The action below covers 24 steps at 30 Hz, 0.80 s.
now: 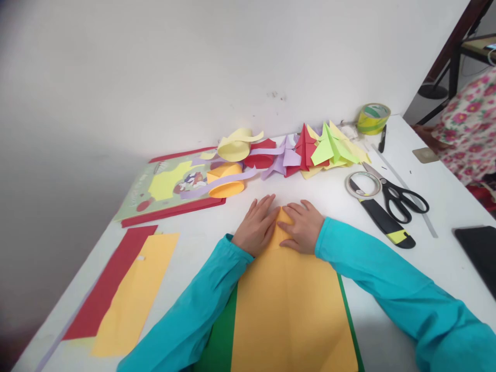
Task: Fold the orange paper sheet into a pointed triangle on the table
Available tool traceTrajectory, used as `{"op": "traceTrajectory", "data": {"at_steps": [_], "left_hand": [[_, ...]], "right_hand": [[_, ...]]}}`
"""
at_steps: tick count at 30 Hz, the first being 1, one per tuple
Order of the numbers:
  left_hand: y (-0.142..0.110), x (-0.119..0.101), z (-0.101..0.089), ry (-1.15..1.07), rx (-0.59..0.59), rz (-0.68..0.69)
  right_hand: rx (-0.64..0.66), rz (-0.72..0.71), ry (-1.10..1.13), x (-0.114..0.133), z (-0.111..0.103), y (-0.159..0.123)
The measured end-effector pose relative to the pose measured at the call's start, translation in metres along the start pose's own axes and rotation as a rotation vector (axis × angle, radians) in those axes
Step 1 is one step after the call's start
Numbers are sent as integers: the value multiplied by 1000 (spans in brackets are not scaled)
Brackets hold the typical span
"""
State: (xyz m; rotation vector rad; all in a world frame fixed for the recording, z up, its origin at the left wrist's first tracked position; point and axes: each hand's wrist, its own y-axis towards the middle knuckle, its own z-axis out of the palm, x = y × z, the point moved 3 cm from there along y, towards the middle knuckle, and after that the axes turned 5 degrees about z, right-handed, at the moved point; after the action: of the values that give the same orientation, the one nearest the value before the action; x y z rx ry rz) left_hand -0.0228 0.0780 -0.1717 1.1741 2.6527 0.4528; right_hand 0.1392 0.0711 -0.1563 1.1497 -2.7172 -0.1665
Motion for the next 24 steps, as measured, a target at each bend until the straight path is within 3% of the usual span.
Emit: {"op": "traceTrajectory", "data": {"at_steps": [24], "left_hand": [[0,-1,0,-3,12,-56]], "right_hand": [[-41,-40,-13,1,-4,0]]}}
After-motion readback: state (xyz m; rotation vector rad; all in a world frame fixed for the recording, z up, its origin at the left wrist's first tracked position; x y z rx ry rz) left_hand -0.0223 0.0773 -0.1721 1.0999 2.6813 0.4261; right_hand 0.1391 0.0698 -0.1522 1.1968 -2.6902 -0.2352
